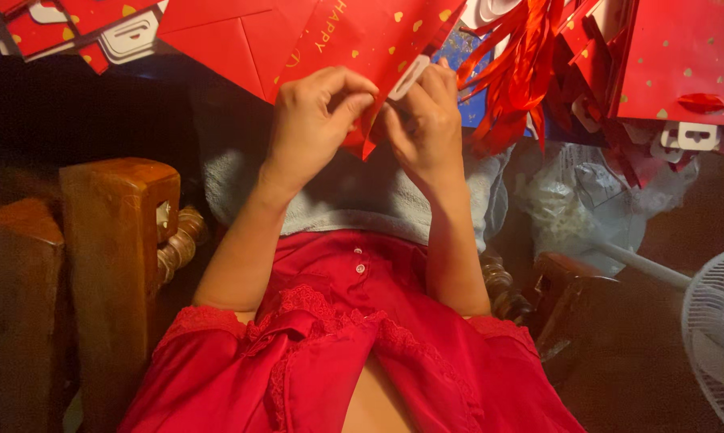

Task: The person ties red ribbons onto the handles of red Valentine's Day gift bags. They thread the ribbon through the handle, tie a knot, and form a bow, repeating this process for multiple bags.

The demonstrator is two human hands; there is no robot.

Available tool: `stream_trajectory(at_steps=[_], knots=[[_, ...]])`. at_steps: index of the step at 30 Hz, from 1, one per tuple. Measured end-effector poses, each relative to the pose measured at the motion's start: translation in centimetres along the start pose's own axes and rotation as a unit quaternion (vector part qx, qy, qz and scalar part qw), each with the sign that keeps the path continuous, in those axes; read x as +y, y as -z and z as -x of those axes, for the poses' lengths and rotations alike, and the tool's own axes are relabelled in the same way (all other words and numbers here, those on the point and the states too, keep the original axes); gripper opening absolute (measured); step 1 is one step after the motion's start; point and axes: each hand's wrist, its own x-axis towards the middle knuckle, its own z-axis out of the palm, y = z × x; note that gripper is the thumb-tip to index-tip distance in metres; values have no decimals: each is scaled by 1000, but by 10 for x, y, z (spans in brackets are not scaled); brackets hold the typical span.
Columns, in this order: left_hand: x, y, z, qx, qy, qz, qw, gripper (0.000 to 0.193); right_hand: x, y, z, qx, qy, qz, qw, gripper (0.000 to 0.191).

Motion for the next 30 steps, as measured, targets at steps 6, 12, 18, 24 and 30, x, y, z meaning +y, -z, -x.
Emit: stream_trajectory(at_steps=[6,12,18,24,30], knots=[[-20,-2,-5,13,40,146,988,13,4,1,-1,-3,15,-15,1000,26],[-20,-3,-5,5,39,163,986,26,6,1,-2,9,14,-54,998,24],[-10,0,-3,-9,31,148,988,53,6,3,0,2,9,-69,998,27],[-13,-9,-3,36,14,180,983,42,5,5,1,-9,3,-53,999,27],[-21,-1,-3,93,-18,326,941,40,3,4,-1,2,5,-56,998,30]])
